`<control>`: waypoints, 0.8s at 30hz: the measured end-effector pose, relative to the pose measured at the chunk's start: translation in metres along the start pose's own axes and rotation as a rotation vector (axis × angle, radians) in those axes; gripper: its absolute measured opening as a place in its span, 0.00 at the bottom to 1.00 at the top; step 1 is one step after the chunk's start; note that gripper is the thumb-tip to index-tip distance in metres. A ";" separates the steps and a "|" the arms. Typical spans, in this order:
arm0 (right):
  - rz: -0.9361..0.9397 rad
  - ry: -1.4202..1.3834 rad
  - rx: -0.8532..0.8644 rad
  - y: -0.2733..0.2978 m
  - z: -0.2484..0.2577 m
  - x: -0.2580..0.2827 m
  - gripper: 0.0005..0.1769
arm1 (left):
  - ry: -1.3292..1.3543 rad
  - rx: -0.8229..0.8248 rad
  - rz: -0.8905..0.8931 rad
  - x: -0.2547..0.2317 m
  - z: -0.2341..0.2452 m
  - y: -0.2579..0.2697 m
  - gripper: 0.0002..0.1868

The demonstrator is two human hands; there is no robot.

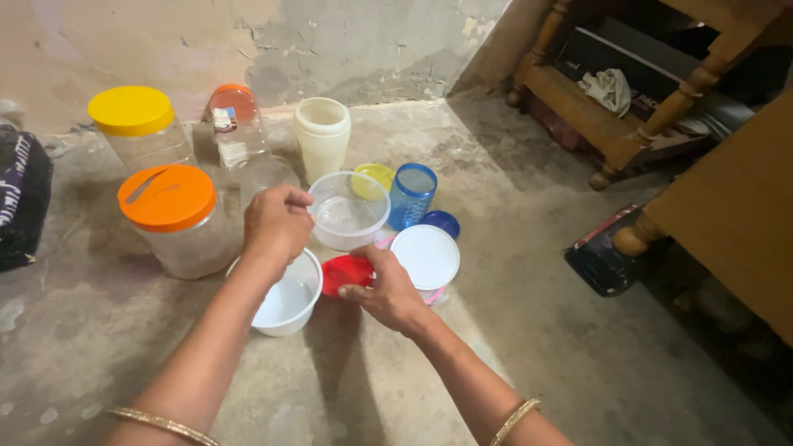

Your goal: The person opens several plastic containers with different colored lids on the floor. They unscrew each lid, place it aside, and set the open container down, repeating the process for multiple containers.

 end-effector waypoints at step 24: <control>0.178 -0.310 -0.100 -0.040 0.014 0.073 0.23 | 0.061 -0.188 -0.015 0.011 0.075 -0.034 0.12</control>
Point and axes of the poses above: each hand's wrist, its own y-axis away from the middle knuckle, its own z-axis out of the back of the hand, x = y × z, the point moved 9 cm from there along -y, towards the middle knuckle, and after that the axes turned 15 degrees about -y, right-handed, at the moved point
